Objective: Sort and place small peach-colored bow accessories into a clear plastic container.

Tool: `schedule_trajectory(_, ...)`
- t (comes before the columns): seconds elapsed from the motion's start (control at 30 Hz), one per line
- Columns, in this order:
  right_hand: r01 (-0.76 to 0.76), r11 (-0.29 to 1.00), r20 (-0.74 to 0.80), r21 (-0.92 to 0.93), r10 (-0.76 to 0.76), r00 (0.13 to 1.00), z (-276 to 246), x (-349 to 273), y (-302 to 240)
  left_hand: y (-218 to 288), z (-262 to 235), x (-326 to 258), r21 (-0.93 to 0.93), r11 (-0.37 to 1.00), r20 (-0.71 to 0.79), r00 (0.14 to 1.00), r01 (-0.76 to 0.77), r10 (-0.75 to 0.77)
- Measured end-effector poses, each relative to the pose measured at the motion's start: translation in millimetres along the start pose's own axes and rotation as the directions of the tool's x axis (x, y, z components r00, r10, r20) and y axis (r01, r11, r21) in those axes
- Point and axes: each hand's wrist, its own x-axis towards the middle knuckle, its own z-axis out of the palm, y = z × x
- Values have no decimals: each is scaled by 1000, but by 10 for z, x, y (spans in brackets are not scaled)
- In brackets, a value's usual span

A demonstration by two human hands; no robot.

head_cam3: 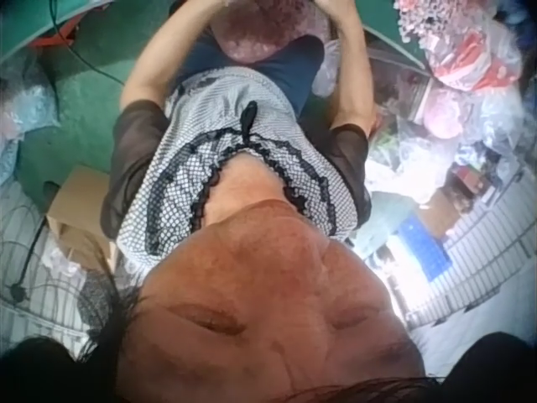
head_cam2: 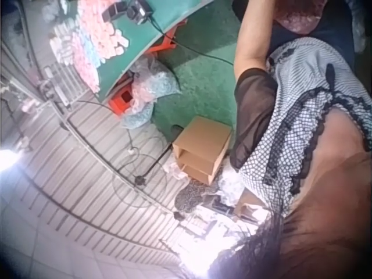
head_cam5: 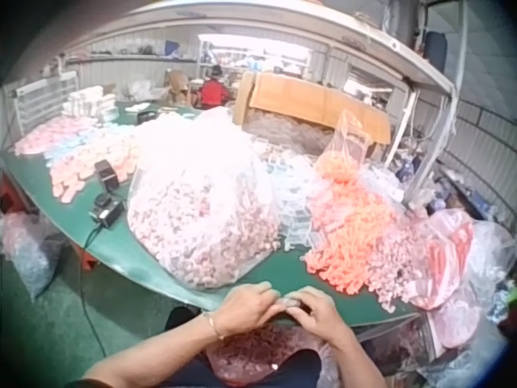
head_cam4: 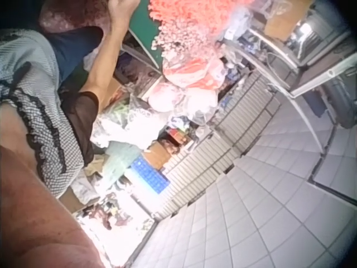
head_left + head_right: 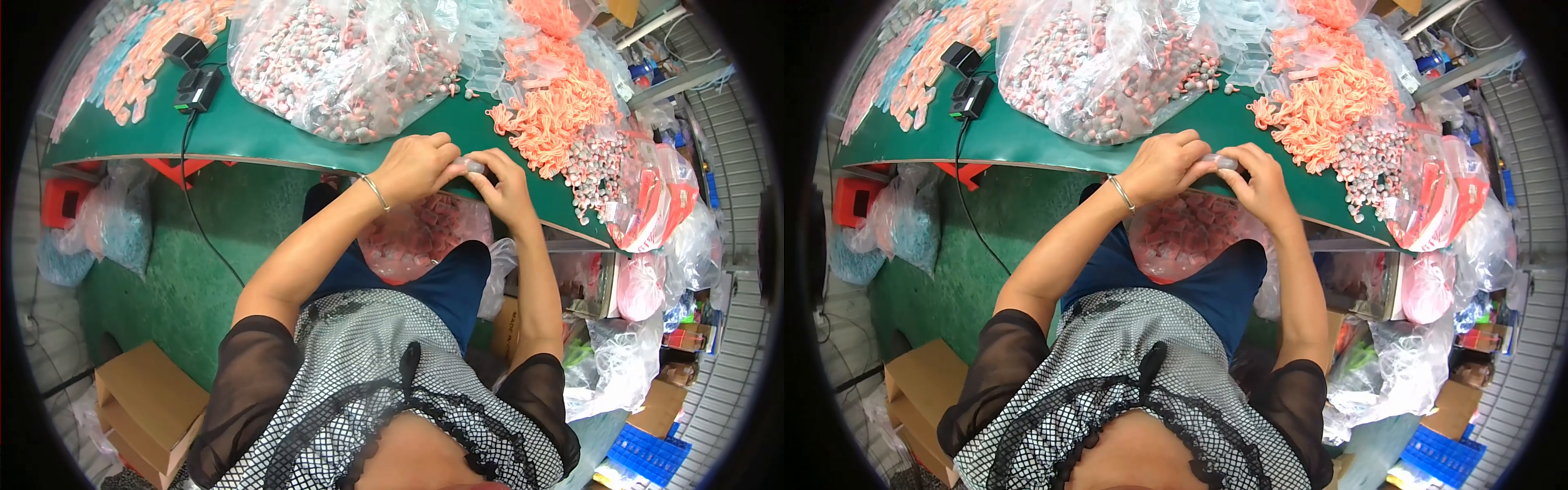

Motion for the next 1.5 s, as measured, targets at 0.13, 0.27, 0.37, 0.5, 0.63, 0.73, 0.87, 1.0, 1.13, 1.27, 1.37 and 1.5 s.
schedule_trajectory(0.13,162,975,-62,-150,-173,983,-201,486,245,-33,-122,-102,156,980,-125,982,-125,145)
schedule_trajectory(0.27,21,715,-287,-698,-307,907,-86,945,422,-62,-227,-193,203,971,-130,980,-123,152)
schedule_trajectory(0.37,-87,578,-266,-812,-232,936,-100,1014,630,-24,-283,-203,124,987,-112,987,-105,119)
schedule_trajectory(0.5,-35,681,-345,-731,-325,880,-152,760,493,-94,-257,-125,13,998,-162,985,58,-55)
schedule_trajectory(0.63,-11,629,-301,-778,-357,884,-155,219,47,-100,-166,291,68,980,-163,971,187,-174)
schedule_trajectory(0.73,-52,581,-264,-813,-286,921,-54,-71,-143,-151,20,694,169,963,-170,969,209,-180)
schedule_trajectory(0.87,-77,642,-242,-763,-174,954,130,-174,-182,-343,257,1073,418,879,-127,973,228,-192)
schedule_trajectory(1.0,-105,827,-211,-553,-17,977,-23,-162,-131,-407,397,1195,473,848,-133,971,238,-198)
schedule_trajectory(1.13,-1,875,-122,-485,-67,990,-316,-266,39,-372,390,1194,477,855,-76,979,203,-190)
schedule_trajectory(1.27,-37,929,-98,-368,1,995,-323,-332,62,-333,353,1150,413,882,-64,973,227,-221)
schedule_trajectory(1.37,-152,891,-223,-428,59,973,-229,-359,87,-239,259,1072,326,917,-39,973,228,-228)
schedule_trajectory(1.5,-273,771,-378,-575,45,925,-21,-275,136,-131,93,794,-44,973,-28,973,226,-227)
